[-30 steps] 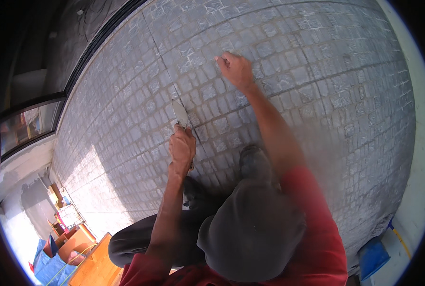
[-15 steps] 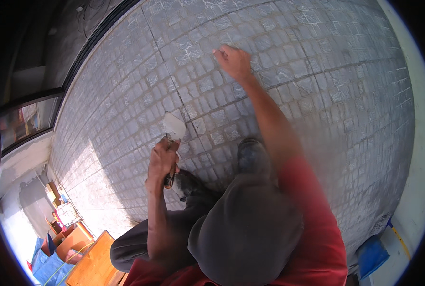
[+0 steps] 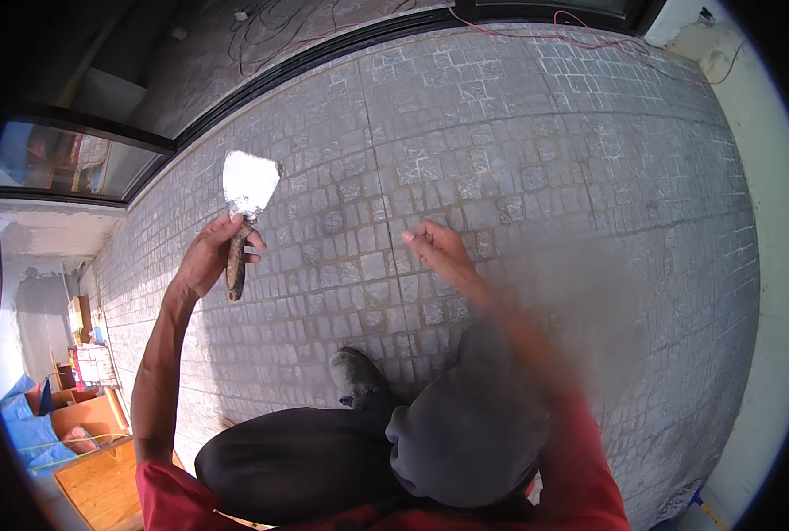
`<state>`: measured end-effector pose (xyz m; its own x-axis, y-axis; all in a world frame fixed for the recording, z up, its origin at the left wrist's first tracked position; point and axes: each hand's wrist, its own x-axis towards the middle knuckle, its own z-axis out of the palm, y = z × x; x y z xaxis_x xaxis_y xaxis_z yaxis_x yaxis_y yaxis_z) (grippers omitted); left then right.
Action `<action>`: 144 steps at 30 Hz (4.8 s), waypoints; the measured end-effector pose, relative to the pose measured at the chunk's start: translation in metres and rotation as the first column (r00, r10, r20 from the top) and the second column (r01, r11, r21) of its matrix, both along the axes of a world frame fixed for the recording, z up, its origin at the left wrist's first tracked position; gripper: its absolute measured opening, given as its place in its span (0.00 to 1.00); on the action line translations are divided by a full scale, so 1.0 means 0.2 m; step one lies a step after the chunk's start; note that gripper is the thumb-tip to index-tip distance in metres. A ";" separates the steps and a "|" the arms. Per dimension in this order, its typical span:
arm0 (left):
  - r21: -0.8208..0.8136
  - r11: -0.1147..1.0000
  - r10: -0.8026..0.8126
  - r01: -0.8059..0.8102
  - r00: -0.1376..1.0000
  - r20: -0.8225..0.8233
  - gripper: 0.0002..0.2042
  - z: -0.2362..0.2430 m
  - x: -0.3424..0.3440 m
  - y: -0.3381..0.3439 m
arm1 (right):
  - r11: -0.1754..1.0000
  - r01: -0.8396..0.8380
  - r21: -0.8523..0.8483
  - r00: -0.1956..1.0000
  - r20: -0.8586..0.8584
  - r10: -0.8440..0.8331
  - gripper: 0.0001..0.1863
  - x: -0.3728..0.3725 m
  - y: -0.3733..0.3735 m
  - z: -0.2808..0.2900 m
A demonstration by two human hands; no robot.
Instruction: The person applies grout between floor tiles using a putty knife and then sweeps the surface with a broom. The person repeatedly spreads grout into the joints and removes excess material across the tiled area.
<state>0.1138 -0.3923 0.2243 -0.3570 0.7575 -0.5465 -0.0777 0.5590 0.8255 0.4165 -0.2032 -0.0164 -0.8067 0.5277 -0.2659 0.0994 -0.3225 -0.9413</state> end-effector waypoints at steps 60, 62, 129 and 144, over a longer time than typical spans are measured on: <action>-0.017 0.983 0.138 -0.182 0.800 -0.584 0.19 -0.48 0.68 -0.97 | 0.883 -0.418 -0.214 0.887 0.113 0.447 0.21 0.02 -0.35 0.31; -0.168 0.986 -0.130 0.017 0.710 -0.693 0.20 -0.49 0.67 -0.85 | 0.858 -0.454 -0.241 0.859 0.136 0.493 0.21 0.09 -0.29 0.33; -0.171 0.709 0.318 -0.684 0.526 -0.789 0.26 -0.53 0.32 -1.66 | 0.927 0.198 -0.319 0.968 -0.085 -0.236 0.24 0.63 0.16 0.40; -0.286 0.930 -0.186 -0.231 0.377 -0.908 0.20 -0.27 0.09 -1.02 | 0.914 0.284 -0.290 0.924 -0.173 -0.342 0.23 0.69 0.17 0.48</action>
<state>0.1314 -0.5962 0.1694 -0.8000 0.5969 -0.0608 0.5819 0.7966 0.1639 0.5536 -0.1701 0.0800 -0.6634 0.7002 -0.2639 -0.2419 -0.5345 -0.8098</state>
